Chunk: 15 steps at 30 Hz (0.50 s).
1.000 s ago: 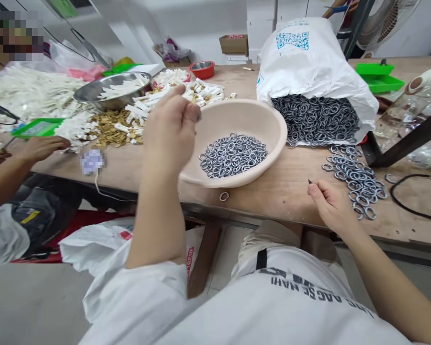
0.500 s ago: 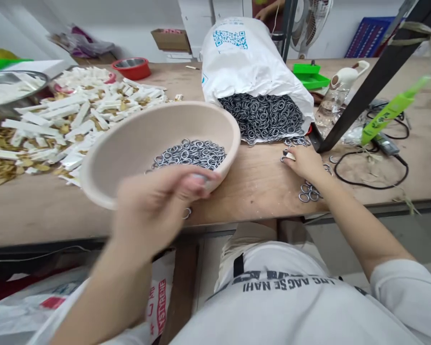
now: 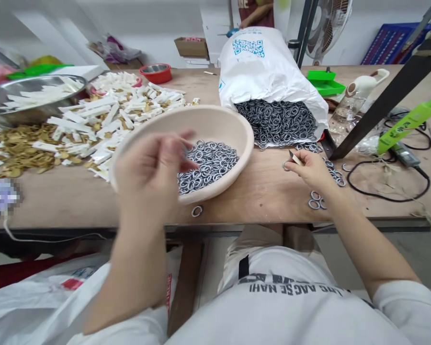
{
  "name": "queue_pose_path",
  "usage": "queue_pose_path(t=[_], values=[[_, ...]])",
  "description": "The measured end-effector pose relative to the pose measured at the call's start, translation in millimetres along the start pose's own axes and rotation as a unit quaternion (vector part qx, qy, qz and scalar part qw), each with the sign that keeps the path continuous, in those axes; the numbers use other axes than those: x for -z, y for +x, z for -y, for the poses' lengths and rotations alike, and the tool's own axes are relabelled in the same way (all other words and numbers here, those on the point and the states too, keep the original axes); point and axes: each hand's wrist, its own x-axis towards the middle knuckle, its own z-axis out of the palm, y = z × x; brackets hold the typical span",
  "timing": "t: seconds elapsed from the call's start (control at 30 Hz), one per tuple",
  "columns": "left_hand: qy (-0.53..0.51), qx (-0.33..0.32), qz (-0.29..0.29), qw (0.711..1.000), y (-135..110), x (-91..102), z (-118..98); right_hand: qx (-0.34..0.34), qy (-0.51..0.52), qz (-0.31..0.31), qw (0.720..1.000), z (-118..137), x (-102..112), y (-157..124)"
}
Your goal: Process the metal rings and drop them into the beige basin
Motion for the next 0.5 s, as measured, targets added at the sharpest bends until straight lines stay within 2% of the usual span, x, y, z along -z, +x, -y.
queue_pose_path(t=[0.07,0.1,0.2,0.27,0.37,0.5], values=[[-0.085,0.048,0.128,0.987,-28.4,-33.3,-10.2,0.018,0.146,-0.022,0.989,25.2,-12.4,-23.9],[-0.124,0.080,0.161,0.976,-43.2,-52.2,-12.7,0.021,0.183,-0.041,0.982,36.7,-18.6,-36.0],[-0.220,0.151,0.155,0.951,-74.0,-103.2,-9.1,0.021,0.235,-0.104,0.966,58.3,-35.2,-65.8],[-0.281,0.188,0.146,0.930,-81.1,-125.9,-1.6,0.019,0.244,-0.130,0.961,61.0,-43.4,-78.6],[-0.322,0.216,0.163,0.907,-82.3,-141.2,7.2,0.013,0.247,-0.133,0.960,57.0,-50.6,-88.5],[-0.367,0.235,0.163,0.885,-84.9,-141.8,8.3,0.027,0.260,-0.063,0.963,52.6,-50.7,-85.6]])
